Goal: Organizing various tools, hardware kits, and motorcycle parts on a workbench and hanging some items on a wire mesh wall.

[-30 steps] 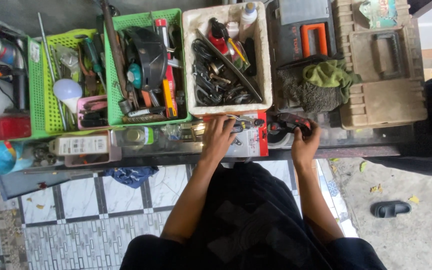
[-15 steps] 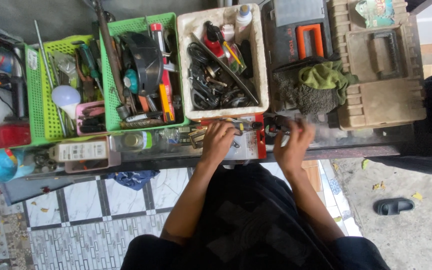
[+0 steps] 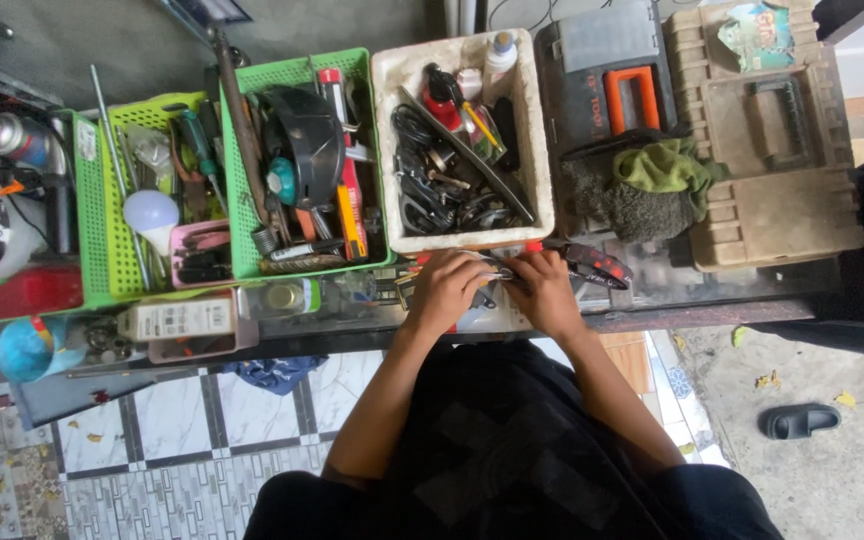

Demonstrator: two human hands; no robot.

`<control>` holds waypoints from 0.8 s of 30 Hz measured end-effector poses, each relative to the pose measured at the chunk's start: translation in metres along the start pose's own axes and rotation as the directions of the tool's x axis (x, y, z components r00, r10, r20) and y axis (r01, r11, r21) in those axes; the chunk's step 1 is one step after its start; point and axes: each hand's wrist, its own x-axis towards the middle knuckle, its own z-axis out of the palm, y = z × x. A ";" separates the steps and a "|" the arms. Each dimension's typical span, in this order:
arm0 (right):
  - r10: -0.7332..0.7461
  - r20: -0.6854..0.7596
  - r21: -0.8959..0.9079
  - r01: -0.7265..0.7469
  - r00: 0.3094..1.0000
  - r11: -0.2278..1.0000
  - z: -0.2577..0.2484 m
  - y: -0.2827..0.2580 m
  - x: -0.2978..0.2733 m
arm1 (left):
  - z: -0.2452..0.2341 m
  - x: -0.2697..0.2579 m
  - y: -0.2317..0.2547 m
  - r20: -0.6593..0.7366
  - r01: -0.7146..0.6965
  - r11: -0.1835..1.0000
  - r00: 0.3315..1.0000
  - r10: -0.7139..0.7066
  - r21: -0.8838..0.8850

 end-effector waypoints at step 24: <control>0.378 -0.221 0.130 -0.357 0.899 0.925 0.000 -0.003 -0.001 | 0.019 -0.055 -0.075 0.379 0.085 0.900 0.887 -0.263 0.427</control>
